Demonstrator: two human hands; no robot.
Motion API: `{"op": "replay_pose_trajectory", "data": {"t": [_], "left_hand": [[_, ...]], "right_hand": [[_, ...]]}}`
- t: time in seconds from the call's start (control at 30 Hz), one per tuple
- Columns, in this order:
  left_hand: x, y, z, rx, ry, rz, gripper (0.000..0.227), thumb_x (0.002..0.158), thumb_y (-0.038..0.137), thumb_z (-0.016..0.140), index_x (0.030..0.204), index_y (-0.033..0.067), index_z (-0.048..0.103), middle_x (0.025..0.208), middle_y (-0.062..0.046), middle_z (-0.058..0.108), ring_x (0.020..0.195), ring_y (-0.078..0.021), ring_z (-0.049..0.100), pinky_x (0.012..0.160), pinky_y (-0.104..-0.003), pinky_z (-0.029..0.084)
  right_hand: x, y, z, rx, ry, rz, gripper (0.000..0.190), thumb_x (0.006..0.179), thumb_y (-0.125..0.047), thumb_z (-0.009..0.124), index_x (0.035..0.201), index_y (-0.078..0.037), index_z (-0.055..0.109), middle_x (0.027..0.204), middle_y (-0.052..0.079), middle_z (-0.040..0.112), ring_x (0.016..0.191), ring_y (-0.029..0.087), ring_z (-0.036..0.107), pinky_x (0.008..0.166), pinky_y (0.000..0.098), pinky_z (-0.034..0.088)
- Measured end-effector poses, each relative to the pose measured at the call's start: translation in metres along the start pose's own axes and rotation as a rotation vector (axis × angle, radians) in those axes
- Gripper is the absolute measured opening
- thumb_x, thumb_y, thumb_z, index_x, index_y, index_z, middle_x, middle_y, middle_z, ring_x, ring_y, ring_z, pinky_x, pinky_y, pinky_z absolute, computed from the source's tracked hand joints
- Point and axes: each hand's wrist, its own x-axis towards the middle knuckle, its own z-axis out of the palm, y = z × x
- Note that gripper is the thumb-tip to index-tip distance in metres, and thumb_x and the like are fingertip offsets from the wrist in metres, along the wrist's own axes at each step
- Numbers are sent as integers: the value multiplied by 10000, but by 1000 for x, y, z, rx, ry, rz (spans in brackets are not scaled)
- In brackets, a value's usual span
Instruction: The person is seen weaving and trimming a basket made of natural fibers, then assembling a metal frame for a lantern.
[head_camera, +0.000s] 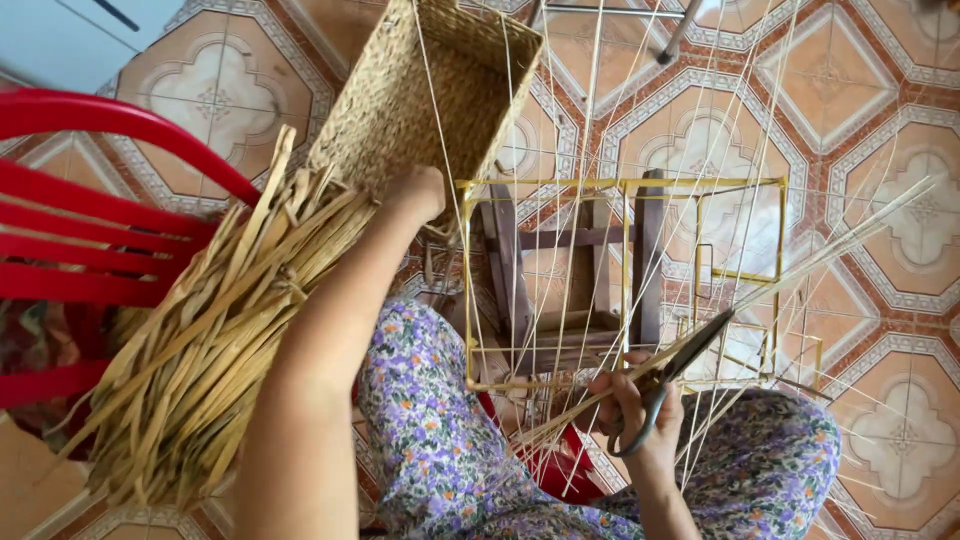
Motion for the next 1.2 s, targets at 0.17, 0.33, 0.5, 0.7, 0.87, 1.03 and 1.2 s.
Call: {"op": "replay_pose_trajectory", "data": {"t": [0.17, 0.33, 0.5, 0.7, 0.87, 1.03, 1.2], "left_hand": [[46, 5, 56, 402, -371, 8, 306, 1064, 155, 482, 1238, 68, 718, 1250, -134, 709, 1067, -273, 701, 950, -466, 544], [42, -6, 94, 488, -435, -14, 344, 1013, 225, 563, 1333, 135, 649, 1386, -97, 615, 1233, -291, 595, 1047, -506, 449], [78, -55, 179, 518, -414, 15, 354, 1005, 244, 577, 1343, 196, 671, 1437, -70, 618, 1317, -275, 578, 1091, -480, 442], [78, -47, 146, 415, -331, -18, 337, 985, 271, 601, 1287, 138, 672, 1206, -108, 678, 1099, -264, 639, 925, -432, 505], [36, -32, 42, 21, -317, -258, 293, 1049, 355, 576, 955, 102, 689, 706, 5, 559, 522, -109, 425, 509, -297, 392], [31, -38, -15, -215, -28, -286, 306, 1045, 350, 534, 844, 133, 611, 640, 24, 487, 479, -86, 369, 441, -280, 312], [59, -54, -40, -287, 310, -235, 454, 1107, 397, 433, 780, 125, 592, 623, 11, 439, 524, -87, 334, 468, -263, 327]], "right_hand": [[4, 8, -4, -154, 68, 8, 242, 985, -32, 560, 1222, -71, 590, 814, 127, 743, 518, 112, 625, 412, 249, 528], [6, 17, -12, -126, 63, 17, 237, 991, -35, 551, 1226, -54, 571, 827, 136, 751, 556, 111, 623, 466, 256, 539], [5, 24, -14, -194, 92, 22, 202, 970, -39, 564, 1172, -42, 565, 794, 150, 758, 514, 117, 608, 425, 254, 506], [4, 40, -20, -112, 22, -68, 159, 978, 2, 573, 1131, -40, 560, 832, 156, 743, 549, 117, 605, 455, 247, 508], [4, 44, -21, -180, 18, -93, 165, 970, -2, 563, 1128, -50, 569, 799, 149, 753, 513, 117, 624, 412, 252, 526], [3, 54, -26, -146, -21, -124, 146, 985, 0, 567, 1124, -47, 572, 833, 156, 755, 531, 111, 622, 424, 246, 518], [5, 47, -21, -92, 13, -77, 164, 968, 8, 574, 1120, -53, 579, 815, 166, 756, 499, 112, 619, 395, 239, 499]]}}
